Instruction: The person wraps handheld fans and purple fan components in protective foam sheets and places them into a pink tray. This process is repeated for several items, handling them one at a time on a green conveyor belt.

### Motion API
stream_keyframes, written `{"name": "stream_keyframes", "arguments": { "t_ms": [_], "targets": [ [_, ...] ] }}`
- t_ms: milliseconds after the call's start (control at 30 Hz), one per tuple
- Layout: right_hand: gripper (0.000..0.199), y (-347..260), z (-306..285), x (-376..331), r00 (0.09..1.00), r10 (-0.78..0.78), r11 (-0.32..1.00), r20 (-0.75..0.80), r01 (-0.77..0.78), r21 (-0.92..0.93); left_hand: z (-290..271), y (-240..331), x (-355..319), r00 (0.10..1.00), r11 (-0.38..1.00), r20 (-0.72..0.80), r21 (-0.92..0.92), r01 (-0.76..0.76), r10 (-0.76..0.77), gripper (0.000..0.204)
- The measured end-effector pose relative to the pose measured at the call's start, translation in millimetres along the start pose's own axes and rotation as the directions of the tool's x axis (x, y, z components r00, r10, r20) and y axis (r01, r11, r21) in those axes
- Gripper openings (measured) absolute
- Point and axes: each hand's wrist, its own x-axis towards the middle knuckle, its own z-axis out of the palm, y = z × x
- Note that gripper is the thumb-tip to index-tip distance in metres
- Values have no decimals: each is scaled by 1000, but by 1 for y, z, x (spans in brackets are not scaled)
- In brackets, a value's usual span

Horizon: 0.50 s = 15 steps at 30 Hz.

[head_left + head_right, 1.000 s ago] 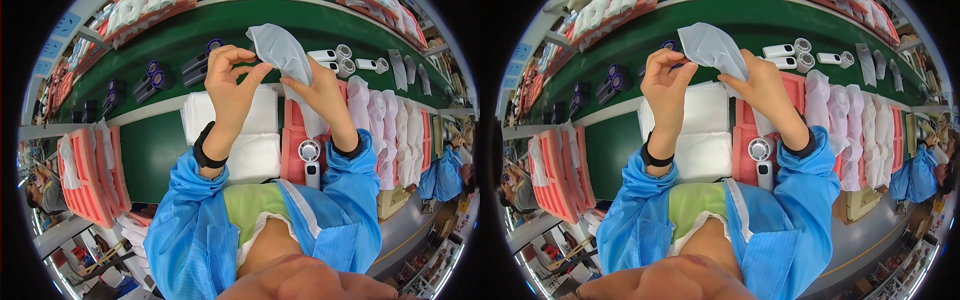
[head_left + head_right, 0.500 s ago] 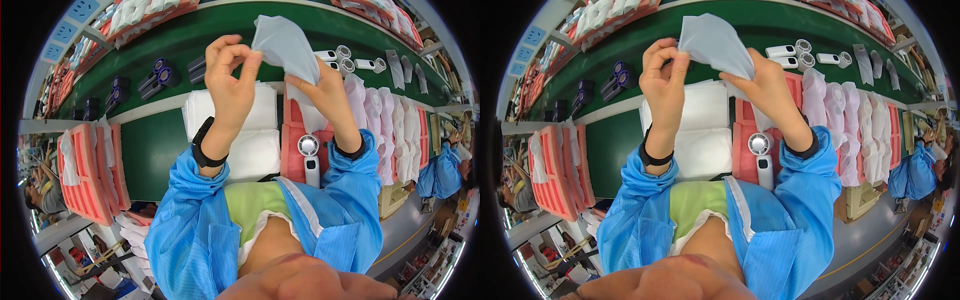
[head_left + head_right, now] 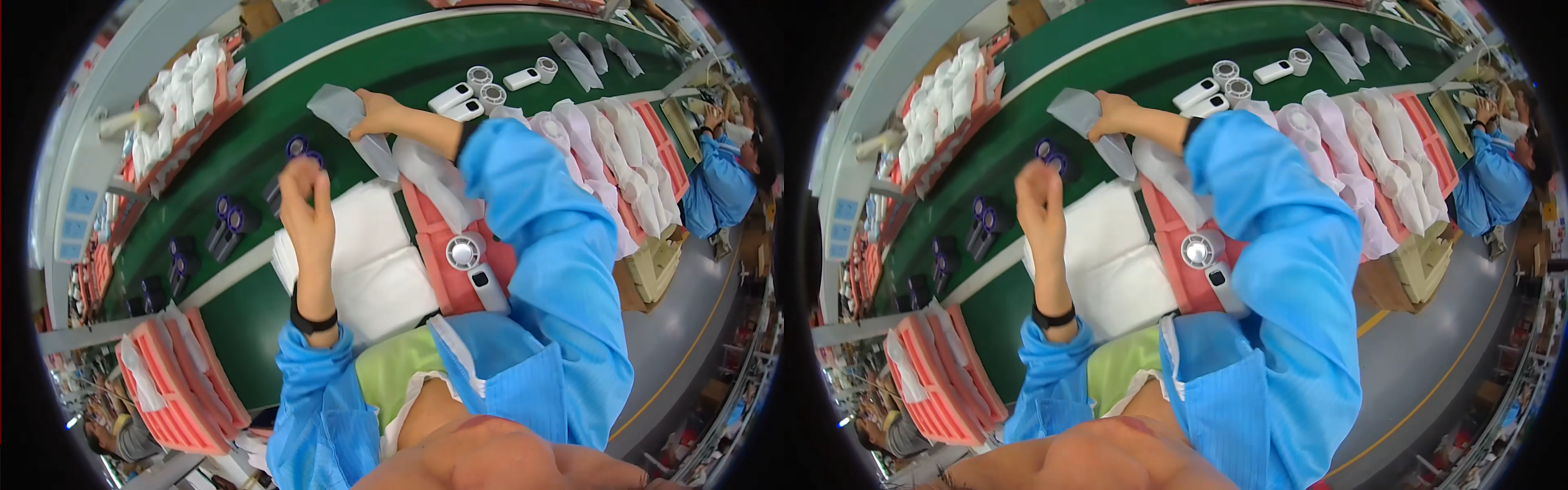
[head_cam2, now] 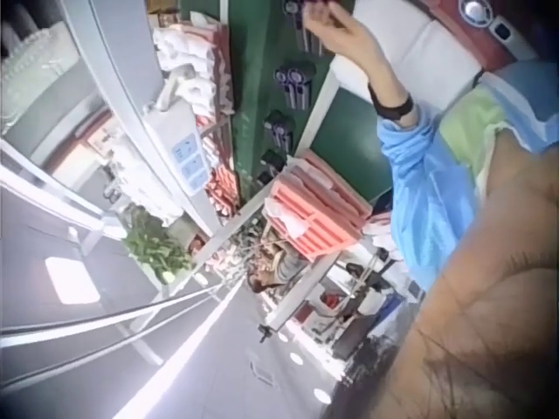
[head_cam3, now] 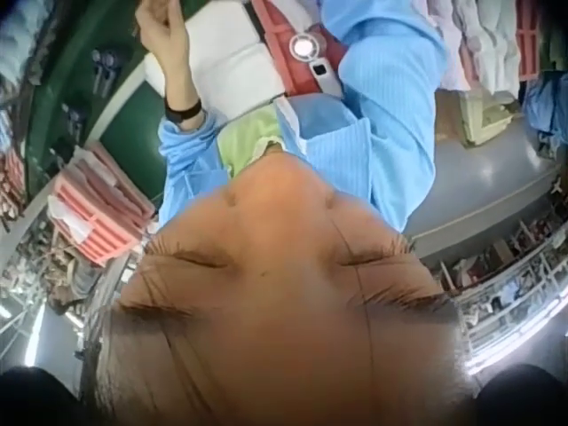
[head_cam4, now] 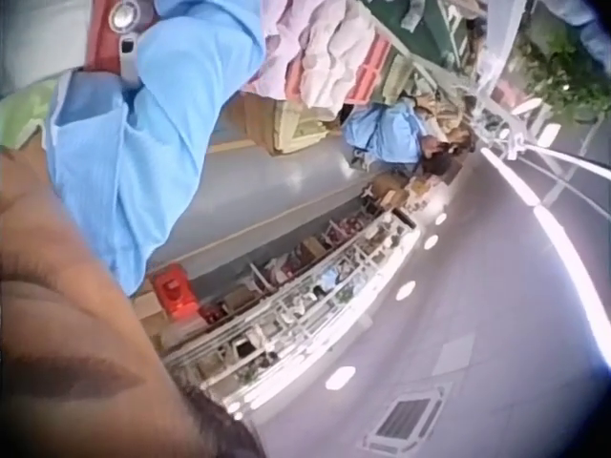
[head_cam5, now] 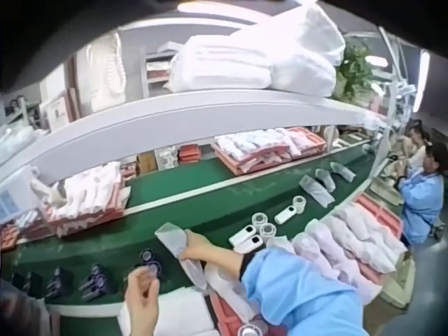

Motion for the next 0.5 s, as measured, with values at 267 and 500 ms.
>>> {"name": "stream_keyframes", "arguments": {
  "t_ms": [267,500],
  "targets": [
    [28,71,-117,66,948,-139,637,-286,-135,-759,5,-15,-74,882,866,380,496,60,-279,34],
    [18,239,-267,-37,569,11,105,-823,-819,-565,7,-26,-78,905,844,376,535,-36,-200,26]
  ]
}}
